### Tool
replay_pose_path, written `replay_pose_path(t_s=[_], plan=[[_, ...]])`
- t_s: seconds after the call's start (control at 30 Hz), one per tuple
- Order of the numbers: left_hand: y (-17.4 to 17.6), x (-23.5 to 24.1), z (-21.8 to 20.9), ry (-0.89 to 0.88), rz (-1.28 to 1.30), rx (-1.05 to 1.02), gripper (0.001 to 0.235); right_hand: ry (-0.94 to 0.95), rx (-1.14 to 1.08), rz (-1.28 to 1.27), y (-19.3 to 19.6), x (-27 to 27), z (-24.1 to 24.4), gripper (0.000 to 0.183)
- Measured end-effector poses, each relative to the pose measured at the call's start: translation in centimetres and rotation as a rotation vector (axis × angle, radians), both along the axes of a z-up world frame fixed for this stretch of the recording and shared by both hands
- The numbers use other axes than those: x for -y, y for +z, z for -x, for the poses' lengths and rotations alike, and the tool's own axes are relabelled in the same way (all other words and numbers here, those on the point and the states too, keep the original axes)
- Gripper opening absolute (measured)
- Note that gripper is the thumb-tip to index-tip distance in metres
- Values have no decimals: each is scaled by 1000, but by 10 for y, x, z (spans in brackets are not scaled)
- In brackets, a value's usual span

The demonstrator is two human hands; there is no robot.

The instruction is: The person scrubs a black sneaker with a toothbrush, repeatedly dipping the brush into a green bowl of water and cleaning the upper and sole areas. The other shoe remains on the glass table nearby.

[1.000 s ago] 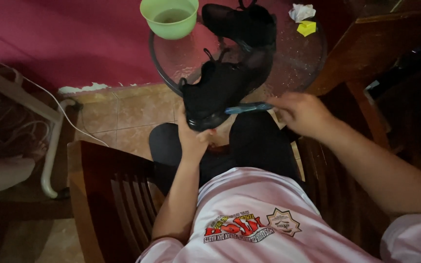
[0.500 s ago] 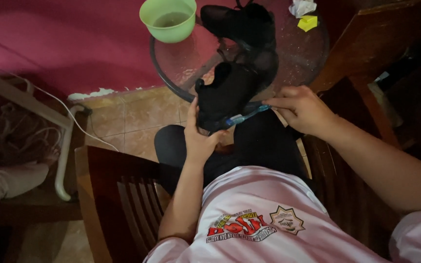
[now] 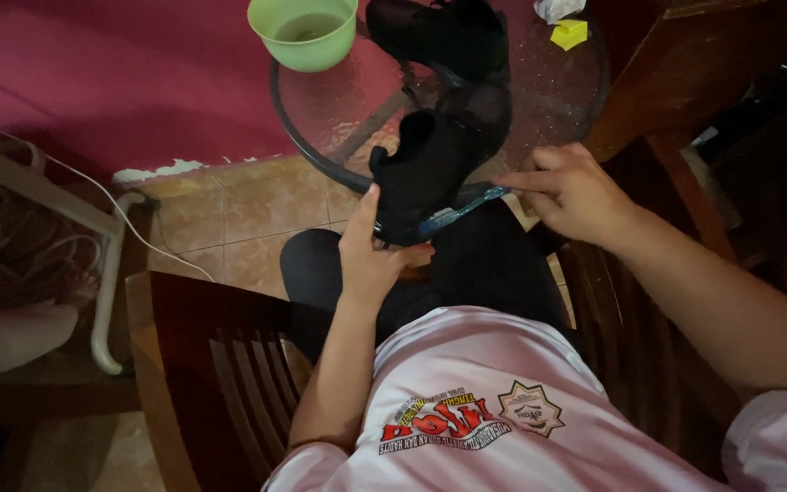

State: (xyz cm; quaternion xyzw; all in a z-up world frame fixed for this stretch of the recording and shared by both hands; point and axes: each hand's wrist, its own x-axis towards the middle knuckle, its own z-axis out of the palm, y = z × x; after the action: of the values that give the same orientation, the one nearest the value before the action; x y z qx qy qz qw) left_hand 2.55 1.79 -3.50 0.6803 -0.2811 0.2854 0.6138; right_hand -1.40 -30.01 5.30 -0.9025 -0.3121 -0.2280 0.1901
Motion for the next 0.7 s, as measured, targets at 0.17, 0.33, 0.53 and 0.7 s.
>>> replay_pose_path(t_s=[0.17,0.33,0.53,0.7], plan=[[11,0,7,61,-54,2,113,-76,140,135,21,-66,31,30],[14,-3,6,38,-85,16,99,-105,177,125,7,-65,29,32],[13,5,11,32,-27,29,88,-24,95,-16,-10,-45,17,31],[29,-2,3,15,-163,87,88,-84,63,4,6,-57,20,29]])
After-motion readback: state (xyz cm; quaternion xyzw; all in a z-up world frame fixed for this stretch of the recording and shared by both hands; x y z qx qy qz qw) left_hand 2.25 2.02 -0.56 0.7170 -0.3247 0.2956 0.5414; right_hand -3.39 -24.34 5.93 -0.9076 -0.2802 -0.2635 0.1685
